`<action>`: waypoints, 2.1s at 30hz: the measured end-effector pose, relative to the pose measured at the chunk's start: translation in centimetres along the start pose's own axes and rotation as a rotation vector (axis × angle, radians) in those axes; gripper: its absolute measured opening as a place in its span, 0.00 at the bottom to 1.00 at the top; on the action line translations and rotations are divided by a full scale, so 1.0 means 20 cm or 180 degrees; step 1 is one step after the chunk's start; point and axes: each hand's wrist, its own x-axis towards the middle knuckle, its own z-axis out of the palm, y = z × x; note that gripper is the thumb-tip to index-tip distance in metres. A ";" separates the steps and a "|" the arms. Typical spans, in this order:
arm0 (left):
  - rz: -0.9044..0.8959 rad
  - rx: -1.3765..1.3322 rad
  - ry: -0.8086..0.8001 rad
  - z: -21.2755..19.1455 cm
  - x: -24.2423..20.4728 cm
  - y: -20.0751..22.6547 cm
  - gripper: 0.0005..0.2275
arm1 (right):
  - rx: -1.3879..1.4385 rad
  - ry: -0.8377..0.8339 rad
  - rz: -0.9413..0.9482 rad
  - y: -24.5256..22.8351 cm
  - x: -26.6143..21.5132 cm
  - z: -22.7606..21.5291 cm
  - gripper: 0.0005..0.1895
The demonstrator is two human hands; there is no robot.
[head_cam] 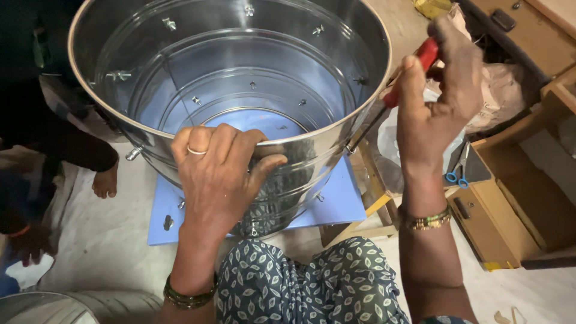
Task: The person uses a red screwdriver to tighten bolts on the exterior of a large stainless steel container. They rotate the container to access different bolts and secure the metal bands around the body.
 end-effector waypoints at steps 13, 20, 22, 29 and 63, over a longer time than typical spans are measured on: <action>-0.0039 -0.0064 0.0043 0.03 -0.02 -0.01 0.17 | 0.1184 0.0135 0.0873 0.53 -0.07 0.08 0.12; -0.0001 -0.0087 -0.0028 -0.01 0.01 0.01 0.16 | 0.1341 -0.0115 0.0984 0.54 0.01 0.08 0.11; 0.0055 -0.0090 -0.0080 -0.03 0.01 0.00 0.16 | 0.1425 -0.0178 0.1192 0.55 0.05 0.05 0.11; 0.0304 -0.0144 -0.0408 -0.14 0.03 -0.18 0.19 | 0.1972 0.0450 0.1083 0.65 0.23 -0.21 0.07; -0.0050 0.0077 -0.0303 -0.13 -0.05 -0.29 0.23 | -0.0980 -0.0331 -0.0993 0.49 -0.08 -0.02 0.11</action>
